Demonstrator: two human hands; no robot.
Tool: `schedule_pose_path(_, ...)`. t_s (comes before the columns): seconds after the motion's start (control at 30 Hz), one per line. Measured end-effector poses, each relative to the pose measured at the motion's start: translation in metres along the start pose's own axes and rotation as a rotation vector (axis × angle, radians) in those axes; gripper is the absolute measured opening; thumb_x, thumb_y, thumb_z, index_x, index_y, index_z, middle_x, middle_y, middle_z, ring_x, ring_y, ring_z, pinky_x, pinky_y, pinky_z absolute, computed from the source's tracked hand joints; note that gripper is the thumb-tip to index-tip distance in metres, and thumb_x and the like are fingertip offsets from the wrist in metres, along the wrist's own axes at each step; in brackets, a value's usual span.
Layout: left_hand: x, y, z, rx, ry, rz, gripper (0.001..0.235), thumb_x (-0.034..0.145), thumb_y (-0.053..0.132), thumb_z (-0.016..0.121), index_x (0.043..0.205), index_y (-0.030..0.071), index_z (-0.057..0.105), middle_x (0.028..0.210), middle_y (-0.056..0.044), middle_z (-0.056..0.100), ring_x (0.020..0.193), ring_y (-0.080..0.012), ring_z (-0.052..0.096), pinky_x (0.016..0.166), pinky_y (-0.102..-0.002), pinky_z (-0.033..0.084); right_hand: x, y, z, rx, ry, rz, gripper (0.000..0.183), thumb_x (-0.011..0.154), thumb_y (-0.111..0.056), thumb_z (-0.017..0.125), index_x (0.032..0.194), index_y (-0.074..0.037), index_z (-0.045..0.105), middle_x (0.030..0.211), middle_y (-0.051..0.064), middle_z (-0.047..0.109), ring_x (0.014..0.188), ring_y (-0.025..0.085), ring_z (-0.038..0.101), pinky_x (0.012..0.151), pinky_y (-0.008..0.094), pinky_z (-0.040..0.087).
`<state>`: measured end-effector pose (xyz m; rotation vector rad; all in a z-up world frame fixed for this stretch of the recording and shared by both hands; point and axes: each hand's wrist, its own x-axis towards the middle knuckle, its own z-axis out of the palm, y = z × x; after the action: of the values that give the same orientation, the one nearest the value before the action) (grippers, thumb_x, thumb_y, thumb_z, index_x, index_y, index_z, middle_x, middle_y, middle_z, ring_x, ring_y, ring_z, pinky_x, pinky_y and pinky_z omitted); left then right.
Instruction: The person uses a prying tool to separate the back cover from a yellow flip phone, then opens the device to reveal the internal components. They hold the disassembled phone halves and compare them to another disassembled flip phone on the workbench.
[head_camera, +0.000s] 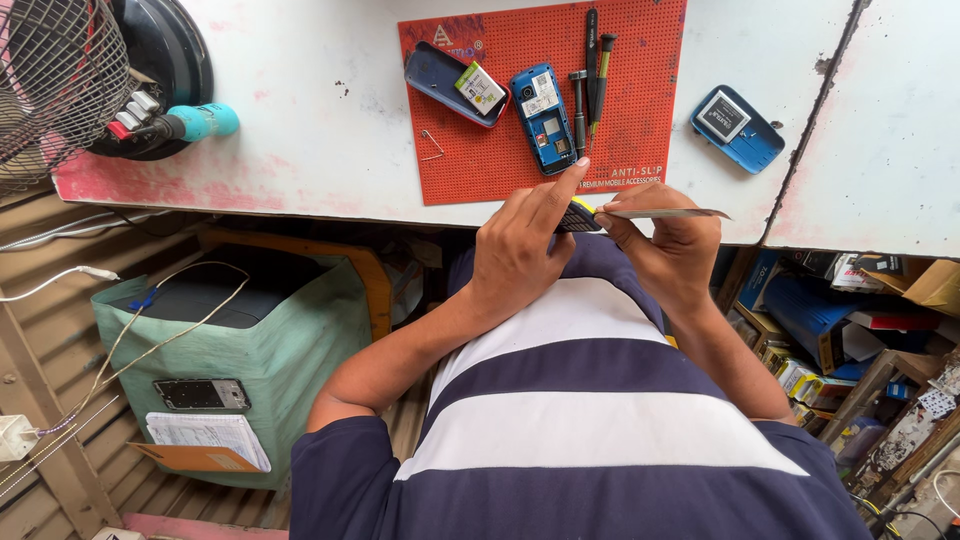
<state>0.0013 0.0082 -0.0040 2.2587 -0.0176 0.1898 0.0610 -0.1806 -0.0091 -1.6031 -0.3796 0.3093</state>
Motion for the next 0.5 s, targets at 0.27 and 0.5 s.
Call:
schedule_pose_path(0.27, -0.005, -0.003, 0.008, -0.134, -0.083, -0.040, 0.095, 0.075, 0.001, 0.077, 0.159, 0.012, 0.033, 0.118, -0.012, 0.066, 0.104, -0.0285, 0.067, 0.084, -0.040, 0.059, 0.008, -0.006, -0.003, -0.257, -0.073, -0.184, 0.020, 0.084, 0.012, 0.081, 0.098, 0.005, 0.069, 0.097, 0.014, 0.070, 0.094, 0.021, 0.070, 0.080, 0.028, 0.056)
schedule_pose_path(0.5, -0.006, -0.004, 0.011, -0.156, -0.134, -0.070, 0.095, 0.075, 0.000, 0.075, 0.160, 0.010, 0.032, 0.117, -0.012, 0.066, 0.104, -0.0302, 0.067, 0.087, -0.041, 0.058, 0.009, 0.001, -0.007, -0.179, -0.116, -0.052, 0.017, 0.089, 0.017, 0.075, 0.100, 0.005, 0.068, 0.101, 0.014, 0.071, 0.096, 0.021, 0.069, 0.087, 0.029, 0.056)
